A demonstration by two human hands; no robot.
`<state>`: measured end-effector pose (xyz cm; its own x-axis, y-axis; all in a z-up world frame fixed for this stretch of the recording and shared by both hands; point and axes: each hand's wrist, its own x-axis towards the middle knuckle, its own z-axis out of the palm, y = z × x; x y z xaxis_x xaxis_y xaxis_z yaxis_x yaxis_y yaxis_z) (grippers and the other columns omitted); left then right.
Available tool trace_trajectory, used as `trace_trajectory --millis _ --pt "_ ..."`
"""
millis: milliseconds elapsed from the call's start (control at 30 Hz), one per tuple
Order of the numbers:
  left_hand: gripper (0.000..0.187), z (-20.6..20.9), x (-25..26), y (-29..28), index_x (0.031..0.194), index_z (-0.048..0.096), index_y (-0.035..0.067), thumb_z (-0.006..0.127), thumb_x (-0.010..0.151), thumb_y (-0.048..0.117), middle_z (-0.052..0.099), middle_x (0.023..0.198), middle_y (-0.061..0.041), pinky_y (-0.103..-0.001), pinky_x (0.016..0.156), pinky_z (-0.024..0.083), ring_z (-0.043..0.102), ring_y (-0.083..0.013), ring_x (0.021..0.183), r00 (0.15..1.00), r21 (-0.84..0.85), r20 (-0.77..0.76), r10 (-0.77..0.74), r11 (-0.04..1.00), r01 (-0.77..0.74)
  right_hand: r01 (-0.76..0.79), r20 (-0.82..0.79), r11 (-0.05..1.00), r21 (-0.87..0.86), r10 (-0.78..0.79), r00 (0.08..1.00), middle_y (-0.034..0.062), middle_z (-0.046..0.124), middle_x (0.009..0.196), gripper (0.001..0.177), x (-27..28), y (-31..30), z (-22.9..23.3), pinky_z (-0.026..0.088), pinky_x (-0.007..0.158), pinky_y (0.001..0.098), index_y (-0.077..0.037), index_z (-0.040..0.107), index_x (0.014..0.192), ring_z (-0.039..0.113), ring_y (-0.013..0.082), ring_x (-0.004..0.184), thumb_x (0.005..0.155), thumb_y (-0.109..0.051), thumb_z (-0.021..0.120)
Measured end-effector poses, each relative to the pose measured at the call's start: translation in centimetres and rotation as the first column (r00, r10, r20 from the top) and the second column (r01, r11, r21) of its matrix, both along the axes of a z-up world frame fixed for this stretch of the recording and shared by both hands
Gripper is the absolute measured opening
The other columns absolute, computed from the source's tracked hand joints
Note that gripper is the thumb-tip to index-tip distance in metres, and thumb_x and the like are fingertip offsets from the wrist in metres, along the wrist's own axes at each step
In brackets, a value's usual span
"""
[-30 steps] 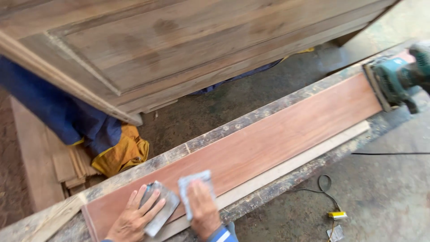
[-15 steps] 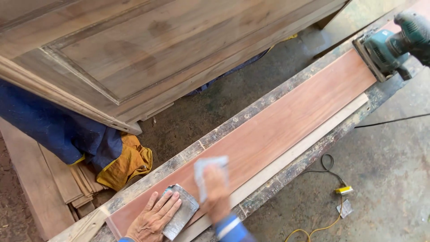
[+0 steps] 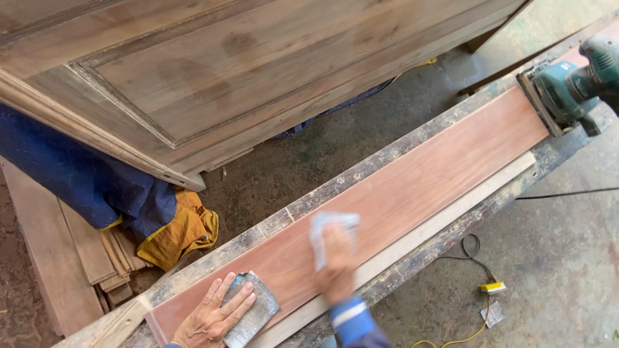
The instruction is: Sand a long wooden plank using a piece of sandpaper and a cloth to clean the surface.
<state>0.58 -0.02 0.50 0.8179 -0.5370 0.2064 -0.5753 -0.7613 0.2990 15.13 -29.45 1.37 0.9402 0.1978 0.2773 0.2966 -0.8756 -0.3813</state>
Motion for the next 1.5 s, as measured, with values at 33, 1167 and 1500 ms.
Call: trace_trajectory --millis 33,1167,1500 --pt "0.077 -0.2 -0.3 0.1 0.149 0.047 0.009 0.057 0.079 0.039 0.043 0.157 -0.009 -0.055 0.121 0.019 0.028 -0.0427 0.148 1.0 0.023 -0.024 -0.009 1.0 0.01 -0.201 0.124 0.978 0.059 0.192 0.974 0.0279 0.068 0.131 0.043 -3.1 1.5 -0.7 0.052 0.11 0.0515 0.005 0.061 0.135 0.063 0.0405 0.128 0.094 -0.007 0.061" --pt "0.067 4.0 26.4 -27.4 0.134 0.061 0.007 0.075 0.069 0.009 0.06 0.149 -0.011 -0.057 0.118 0.034 0.045 -0.0295 0.143 0.979 -0.072 0.08 0.188 0.981 -0.182 0.163 0.161 0.987 -0.007 -0.16 0.974 0.0221 0.061 0.144 0.04 11.5 -18.5 -0.4 0.037 0.12 0.0532 0.004 0.066 0.132 0.054 0.0383 0.139 0.095 -0.01 0.061" --pt "0.032 3.6 17.7 -20.8 0.111 0.07 -0.007 0.067 0.082 0.005 0.068 0.122 -0.017 -0.047 0.1 0.053 0.062 -0.0332 0.117 0.954 -0.276 0.092 0.285 0.928 -0.251 0.172 0.176 0.985 0.011 -0.171 0.969 0.0196 0.062 0.146 0.037 11.2 -19.0 -1.3 0.038 0.123 0.0526 0.001 0.067 0.133 0.055 0.0369 0.141 0.099 -0.01 0.062"
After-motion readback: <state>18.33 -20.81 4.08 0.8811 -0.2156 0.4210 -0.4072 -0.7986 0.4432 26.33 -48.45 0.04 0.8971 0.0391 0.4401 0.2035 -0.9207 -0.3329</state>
